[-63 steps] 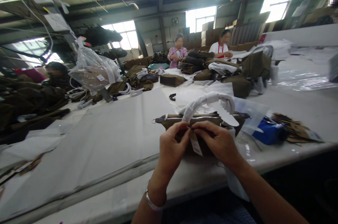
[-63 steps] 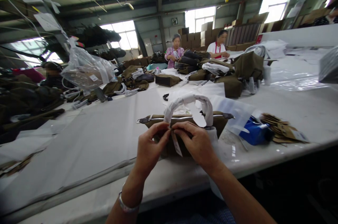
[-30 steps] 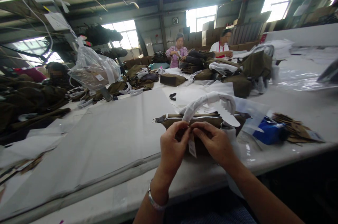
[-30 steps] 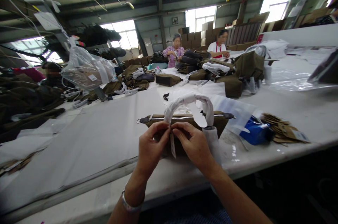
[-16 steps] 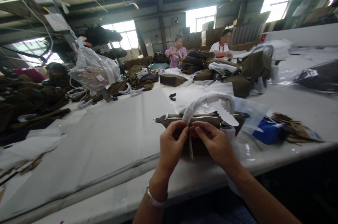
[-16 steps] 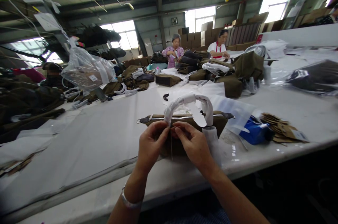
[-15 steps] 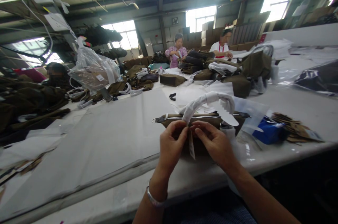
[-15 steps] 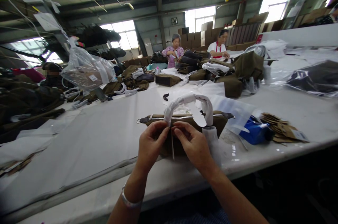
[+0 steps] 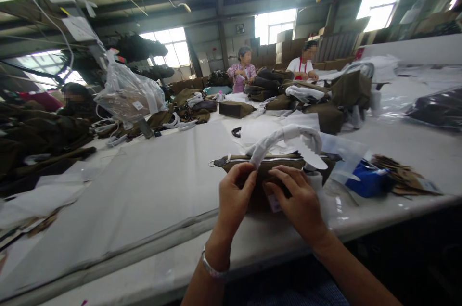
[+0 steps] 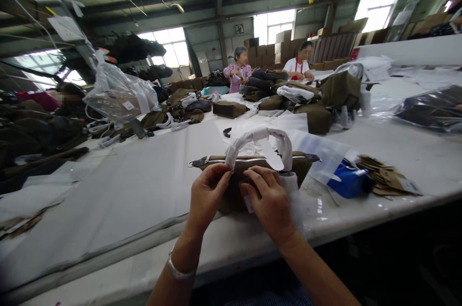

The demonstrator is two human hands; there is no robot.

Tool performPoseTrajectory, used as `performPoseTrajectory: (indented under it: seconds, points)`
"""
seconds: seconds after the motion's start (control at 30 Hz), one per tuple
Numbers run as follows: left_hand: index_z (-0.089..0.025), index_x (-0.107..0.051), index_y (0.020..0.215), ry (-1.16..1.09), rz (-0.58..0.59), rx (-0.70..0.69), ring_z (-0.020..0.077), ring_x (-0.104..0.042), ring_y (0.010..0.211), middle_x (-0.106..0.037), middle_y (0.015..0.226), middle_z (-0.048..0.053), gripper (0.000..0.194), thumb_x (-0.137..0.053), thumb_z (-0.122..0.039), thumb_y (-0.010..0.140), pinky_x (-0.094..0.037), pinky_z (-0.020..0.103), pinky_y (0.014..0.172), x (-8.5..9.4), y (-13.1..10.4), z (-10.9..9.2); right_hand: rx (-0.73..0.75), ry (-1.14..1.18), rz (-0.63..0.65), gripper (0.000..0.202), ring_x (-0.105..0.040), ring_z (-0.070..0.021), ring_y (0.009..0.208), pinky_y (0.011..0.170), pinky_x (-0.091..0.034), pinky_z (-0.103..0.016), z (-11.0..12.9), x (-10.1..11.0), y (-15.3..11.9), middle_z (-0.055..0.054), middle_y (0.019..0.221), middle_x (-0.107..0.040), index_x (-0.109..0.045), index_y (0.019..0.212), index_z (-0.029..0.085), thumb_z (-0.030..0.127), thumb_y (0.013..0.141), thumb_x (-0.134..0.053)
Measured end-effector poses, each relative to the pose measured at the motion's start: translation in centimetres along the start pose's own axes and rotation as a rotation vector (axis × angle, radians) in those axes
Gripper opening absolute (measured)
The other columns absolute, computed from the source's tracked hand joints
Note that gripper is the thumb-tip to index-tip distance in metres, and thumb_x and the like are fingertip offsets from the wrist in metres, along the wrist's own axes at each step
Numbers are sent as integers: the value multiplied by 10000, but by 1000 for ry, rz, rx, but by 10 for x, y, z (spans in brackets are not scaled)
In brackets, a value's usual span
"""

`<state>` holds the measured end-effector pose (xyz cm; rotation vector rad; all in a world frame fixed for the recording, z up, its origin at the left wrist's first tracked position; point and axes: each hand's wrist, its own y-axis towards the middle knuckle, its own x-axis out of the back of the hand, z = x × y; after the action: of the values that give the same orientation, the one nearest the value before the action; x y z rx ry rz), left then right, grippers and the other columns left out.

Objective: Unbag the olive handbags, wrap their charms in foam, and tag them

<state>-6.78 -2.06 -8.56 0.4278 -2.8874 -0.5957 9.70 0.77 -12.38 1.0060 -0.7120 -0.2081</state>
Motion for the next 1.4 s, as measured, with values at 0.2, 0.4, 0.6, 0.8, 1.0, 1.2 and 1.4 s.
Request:
performPoseTrajectory:
  seconds: [0.2, 0.4, 0.6, 0.8, 1.0, 1.2, 1.4]
  points:
    - [-199, -725, 997, 7, 0, 4, 167, -709, 865, -760, 926, 19, 135, -722, -269, 882, -558, 263, 828, -1, 0, 1, 40, -47, 38, 123, -650, -251, 945, 886, -547, -398, -7, 1, -5, -80, 1022, -721, -712, 1068, 183, 221, 963, -660]
    - [-194, -723, 1004, 32, 2, -8, 174, -712, 855, -761, 924, 24, 150, -719, -289, 887, -565, 274, 815, 1, 0, 5, 25, -157, 155, 138, -669, -261, 918, 848, -522, -395, -5, 5, 5, -81, 1009, -733, -722, 1025, 189, 240, 993, -597]
    - [-194, -722, 997, 57, -7, -31, 173, -719, 862, -762, 923, 22, 138, -718, -278, 888, -570, 274, 822, 0, 0, 3, -52, -178, 206, 151, -659, -287, 912, 821, -512, -413, 1, 0, 13, -96, 953, -712, -649, 952, 201, 250, 1007, -517]
    - [-201, -728, 1021, 50, 17, -38, 184, -732, 876, -775, 950, 28, 151, -712, -277, 891, -586, 293, 833, 0, -4, -1, -240, 216, 124, 120, -712, -221, 858, 810, -540, -339, 9, 7, 16, -39, 947, -748, -639, 1009, 231, 299, 1009, -541]
    - [-202, -726, 1011, 18, 23, -28, 176, -732, 864, -776, 943, 24, 151, -720, -296, 893, -579, 270, 810, 0, -5, -4, -457, 498, 144, 161, -732, -221, 880, 841, -579, -334, 16, 8, 23, -23, 944, -775, -731, 955, 240, 389, 905, -698]
    - [-203, -724, 1023, 17, 6, -46, 148, -704, 780, -765, 901, 13, 165, -728, -312, 899, -557, 235, 723, 2, -9, -10, -606, 670, 143, 186, -741, -236, 876, 853, -607, -364, 9, 3, 22, -35, 950, -793, -776, 922, 246, 409, 835, -763]
    - [-225, -726, 1023, 163, 44, -132, 168, -699, 820, -760, 922, 12, 118, -692, -231, 910, -541, 267, 778, 0, -12, -11, -647, 750, 169, 197, -715, -205, 767, 718, -610, -315, 10, 3, 23, -17, 862, -766, -763, 888, 249, 431, 816, -773]
